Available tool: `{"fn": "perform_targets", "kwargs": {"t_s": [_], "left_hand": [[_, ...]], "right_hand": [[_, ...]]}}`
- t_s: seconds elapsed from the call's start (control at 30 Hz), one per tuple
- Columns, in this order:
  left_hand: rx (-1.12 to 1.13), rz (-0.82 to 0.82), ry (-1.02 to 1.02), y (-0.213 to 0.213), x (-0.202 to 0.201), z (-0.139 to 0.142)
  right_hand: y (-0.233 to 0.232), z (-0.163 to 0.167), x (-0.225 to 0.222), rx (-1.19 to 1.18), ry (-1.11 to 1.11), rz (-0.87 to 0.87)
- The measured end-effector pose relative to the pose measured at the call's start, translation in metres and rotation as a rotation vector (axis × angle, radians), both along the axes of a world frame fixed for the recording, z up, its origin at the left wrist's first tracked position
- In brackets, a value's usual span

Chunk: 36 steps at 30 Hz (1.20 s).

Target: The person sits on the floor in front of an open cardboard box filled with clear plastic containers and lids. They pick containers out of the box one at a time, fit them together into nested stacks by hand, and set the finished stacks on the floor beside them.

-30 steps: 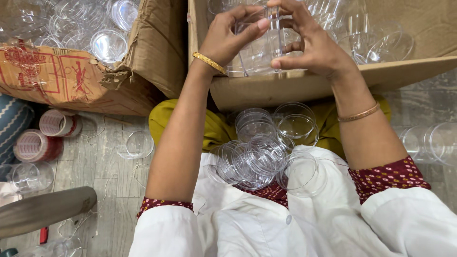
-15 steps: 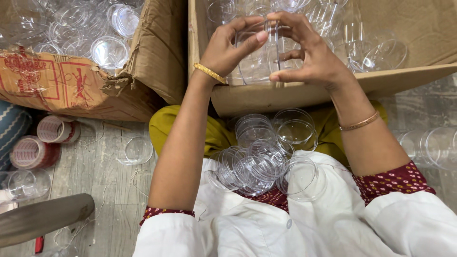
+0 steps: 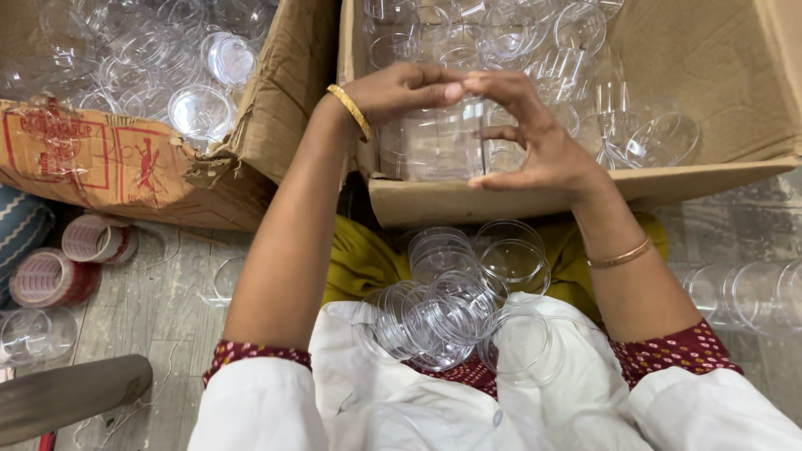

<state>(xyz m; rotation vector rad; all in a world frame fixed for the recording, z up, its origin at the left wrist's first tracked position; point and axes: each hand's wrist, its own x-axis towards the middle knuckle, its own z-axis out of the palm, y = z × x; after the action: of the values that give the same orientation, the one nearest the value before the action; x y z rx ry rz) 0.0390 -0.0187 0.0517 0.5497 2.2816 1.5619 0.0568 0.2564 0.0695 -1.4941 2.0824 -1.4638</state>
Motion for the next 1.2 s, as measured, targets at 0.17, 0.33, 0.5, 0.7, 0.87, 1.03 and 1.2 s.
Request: {"fn": "perform_targets", "kwargs": {"t_s": [0.17, 0.33, 0.5, 0.7, 0.87, 1.03, 1.2], "left_hand": [[0.118, -0.122, -0.166, -0.002, -0.005, -0.006], [0.128, -0.206, -0.021, -0.007, 0.004, -0.001], [0.082, -0.122, 0.043, -0.004, 0.009, 0.001], [0.07, -0.095, 0.065, 0.0, 0.011, 0.0], [0.101, 0.051, 0.042, 0.013, 0.015, -0.002], [0.225, 0.208, 0.118, 0.03, 0.012, -0.006], [0.008, 0.233, 0.373, 0.035, 0.024, -0.007]], "right_hand": [[-0.002, 0.003, 0.0, 0.027, 0.032, -0.013], [-0.001, 0.005, 0.002, 0.045, 0.053, -0.055], [-0.003, 0.004, 0.0, 0.029, 0.058, -0.03], [-0.001, -0.002, -0.003, 0.088, 0.049, -0.097], [-0.005, -0.003, -0.013, 0.087, -0.075, -0.089], [-0.004, -0.001, -0.016, 0.119, -0.21, -0.126], [0.0, 0.003, -0.016, 0.028, -0.335, -0.152]]}}
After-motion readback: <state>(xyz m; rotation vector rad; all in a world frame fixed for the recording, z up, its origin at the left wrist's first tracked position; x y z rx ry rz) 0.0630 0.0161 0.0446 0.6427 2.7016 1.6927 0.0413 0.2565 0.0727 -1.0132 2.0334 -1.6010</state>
